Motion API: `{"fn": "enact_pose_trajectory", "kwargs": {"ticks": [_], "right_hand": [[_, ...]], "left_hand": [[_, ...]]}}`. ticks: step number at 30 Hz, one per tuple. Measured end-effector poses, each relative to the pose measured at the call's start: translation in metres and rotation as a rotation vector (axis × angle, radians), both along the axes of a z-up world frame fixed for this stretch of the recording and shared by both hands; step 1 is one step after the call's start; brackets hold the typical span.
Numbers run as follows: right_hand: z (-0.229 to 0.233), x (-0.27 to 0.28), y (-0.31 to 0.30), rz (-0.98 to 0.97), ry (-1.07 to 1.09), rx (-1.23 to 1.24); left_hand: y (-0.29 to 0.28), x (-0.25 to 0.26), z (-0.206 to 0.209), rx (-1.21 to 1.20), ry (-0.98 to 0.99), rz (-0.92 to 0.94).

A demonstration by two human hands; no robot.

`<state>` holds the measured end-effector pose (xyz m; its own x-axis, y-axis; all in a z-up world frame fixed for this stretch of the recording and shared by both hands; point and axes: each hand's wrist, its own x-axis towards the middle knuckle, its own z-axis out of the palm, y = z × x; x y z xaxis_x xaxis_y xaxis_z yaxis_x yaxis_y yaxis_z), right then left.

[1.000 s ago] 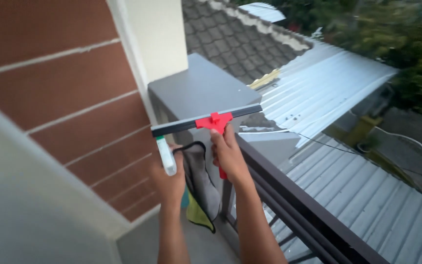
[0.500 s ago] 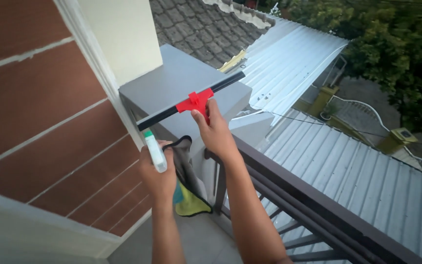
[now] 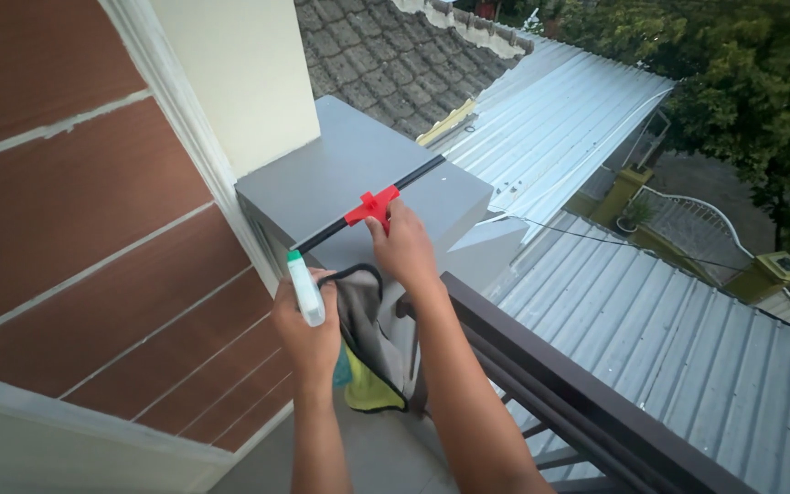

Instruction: Cleaning a narrow window using a spray bottle, a microfiber cloth, and a squeegee.

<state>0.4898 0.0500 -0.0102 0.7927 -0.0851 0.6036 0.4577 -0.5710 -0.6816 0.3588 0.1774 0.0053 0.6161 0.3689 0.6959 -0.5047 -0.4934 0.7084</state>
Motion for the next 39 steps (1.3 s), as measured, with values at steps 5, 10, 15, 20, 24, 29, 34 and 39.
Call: {"fn": "enact_pose_trajectory", "kwargs": {"ticks": [5,10,15,20,24,29,34,39], "right_hand": [[-0.02,0.017,0.003,-0.034,0.002,-0.047],[-0.015,0.023,0.003,-0.05,0.013,-0.079],[0.0,0.034,0.002,-0.052,0.112,-0.178],[-0.005,0.05,0.003,-0.095,0.134,-0.304],[0.001,0.049,-0.001,-0.094,0.141,-0.368],[0.026,0.021,-0.005,-0.23,0.003,-0.345],[0.048,-0.013,-0.015,0.215,-0.031,0.149],[0.057,-0.07,-0.036,1.389,0.3,0.194]], "left_hand": [[0.002,0.002,-0.002,-0.052,0.02,0.002],[0.002,-0.003,-0.004,-0.038,0.035,0.005],[0.003,-0.006,-0.009,-0.004,0.046,0.026],[0.006,-0.013,-0.01,-0.026,0.061,0.038],[0.006,-0.019,-0.01,-0.03,0.072,0.074],[0.0,-0.029,-0.002,-0.043,0.079,0.066],[0.003,-0.031,-0.002,-0.102,0.042,0.039],[0.005,-0.06,0.015,-0.075,0.009,0.151]]}}
